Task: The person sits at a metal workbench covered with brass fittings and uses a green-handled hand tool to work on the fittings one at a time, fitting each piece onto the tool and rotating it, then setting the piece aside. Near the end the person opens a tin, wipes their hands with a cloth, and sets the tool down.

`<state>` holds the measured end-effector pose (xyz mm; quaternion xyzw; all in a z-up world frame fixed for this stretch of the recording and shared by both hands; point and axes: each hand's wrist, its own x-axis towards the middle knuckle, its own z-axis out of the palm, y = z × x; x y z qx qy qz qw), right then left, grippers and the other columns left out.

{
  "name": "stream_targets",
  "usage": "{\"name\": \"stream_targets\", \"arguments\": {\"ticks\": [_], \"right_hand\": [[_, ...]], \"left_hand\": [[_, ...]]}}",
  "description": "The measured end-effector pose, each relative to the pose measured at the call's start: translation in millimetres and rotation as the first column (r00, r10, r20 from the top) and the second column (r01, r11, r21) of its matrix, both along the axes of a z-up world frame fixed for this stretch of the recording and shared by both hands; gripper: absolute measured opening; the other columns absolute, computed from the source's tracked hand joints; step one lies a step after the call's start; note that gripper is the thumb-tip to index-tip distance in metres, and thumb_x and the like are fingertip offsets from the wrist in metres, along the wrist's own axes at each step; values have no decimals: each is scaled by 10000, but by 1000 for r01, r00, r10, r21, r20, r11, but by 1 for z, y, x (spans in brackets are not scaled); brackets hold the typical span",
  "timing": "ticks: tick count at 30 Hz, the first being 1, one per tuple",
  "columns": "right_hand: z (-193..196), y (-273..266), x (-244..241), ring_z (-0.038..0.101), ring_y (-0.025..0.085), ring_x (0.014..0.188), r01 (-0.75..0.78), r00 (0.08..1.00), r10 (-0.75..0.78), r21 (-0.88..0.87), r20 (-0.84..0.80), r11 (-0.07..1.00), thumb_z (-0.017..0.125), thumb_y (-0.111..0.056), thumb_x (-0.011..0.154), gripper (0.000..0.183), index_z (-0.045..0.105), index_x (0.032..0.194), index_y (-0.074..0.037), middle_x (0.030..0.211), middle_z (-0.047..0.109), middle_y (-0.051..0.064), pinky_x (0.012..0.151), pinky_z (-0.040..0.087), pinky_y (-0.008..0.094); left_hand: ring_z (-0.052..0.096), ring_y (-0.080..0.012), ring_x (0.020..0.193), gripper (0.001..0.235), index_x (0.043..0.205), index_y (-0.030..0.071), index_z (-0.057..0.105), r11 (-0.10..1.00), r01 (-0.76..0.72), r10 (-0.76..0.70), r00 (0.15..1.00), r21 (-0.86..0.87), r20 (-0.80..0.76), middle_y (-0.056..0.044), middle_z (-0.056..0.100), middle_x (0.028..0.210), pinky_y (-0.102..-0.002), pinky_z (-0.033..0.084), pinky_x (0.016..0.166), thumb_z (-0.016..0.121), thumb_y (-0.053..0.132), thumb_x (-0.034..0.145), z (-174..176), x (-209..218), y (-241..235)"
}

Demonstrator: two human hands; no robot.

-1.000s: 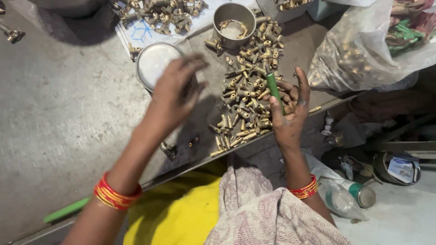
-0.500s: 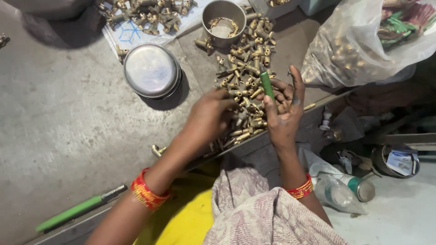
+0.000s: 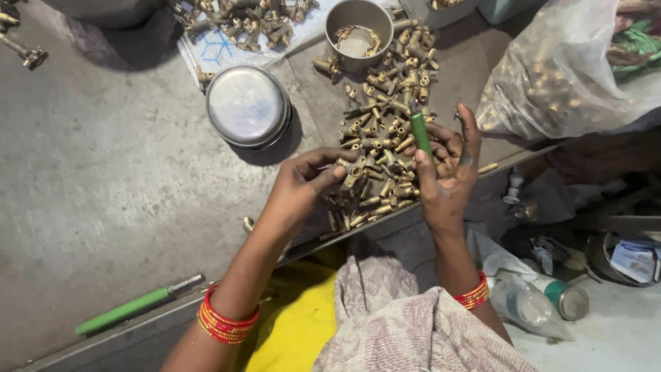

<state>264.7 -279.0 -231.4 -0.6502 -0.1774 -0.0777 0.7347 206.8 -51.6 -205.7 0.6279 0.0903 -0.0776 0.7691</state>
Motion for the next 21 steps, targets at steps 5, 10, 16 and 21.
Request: {"name": "stream_targets", "arguments": {"ticks": [5, 10, 16, 21], "right_hand": [[1, -3, 2, 686, 184, 1100, -42, 999, 42, 20, 11, 999, 645, -1, 1093, 733, 229, 1685, -116, 1336, 620, 172, 963, 611, 318], [21, -3, -22, 663, 151, 949, -175, 968, 181, 51, -173, 983, 729, 23, 956, 854, 278, 1664, -137, 1209, 644, 131, 794, 584, 282], [33, 31, -68, 680, 119, 889, -361, 848, 321, -15, -421, 932, 715, 16, 897, 806, 346, 1599, -132, 1113, 722, 128, 747, 589, 259], [43, 47, -77, 675, 111, 819, -380, 849, 300, -107, -434, 919, 699, -17, 930, 743, 375, 1588, -135, 1093, 752, 128, 656, 573, 250]], "left_hand": [[649, -94, 1019, 274, 1225, 29, 722, 995, -64, 67, 997, -82, 38, -31, 728, 1233, -250, 555, 856, 672, 95, 964, -4, -10, -1], [650, -151, 1198, 272, 1233, 24, 706, 979, -193, 199, 973, -62, 120, -83, 697, 1353, -289, 541, 985, 680, 136, 986, -3, -27, 2], [647, -165, 1218, 252, 1227, 9, 697, 937, -348, 347, 924, -26, 160, -105, 667, 1412, -322, 528, 1031, 653, 103, 997, 5, -50, 6], [657, -166, 1192, 229, 1221, -6, 673, 891, -454, 430, 862, 32, 268, -106, 641, 1415, -308, 572, 994, 590, -7, 1007, 28, -70, 2]]}}
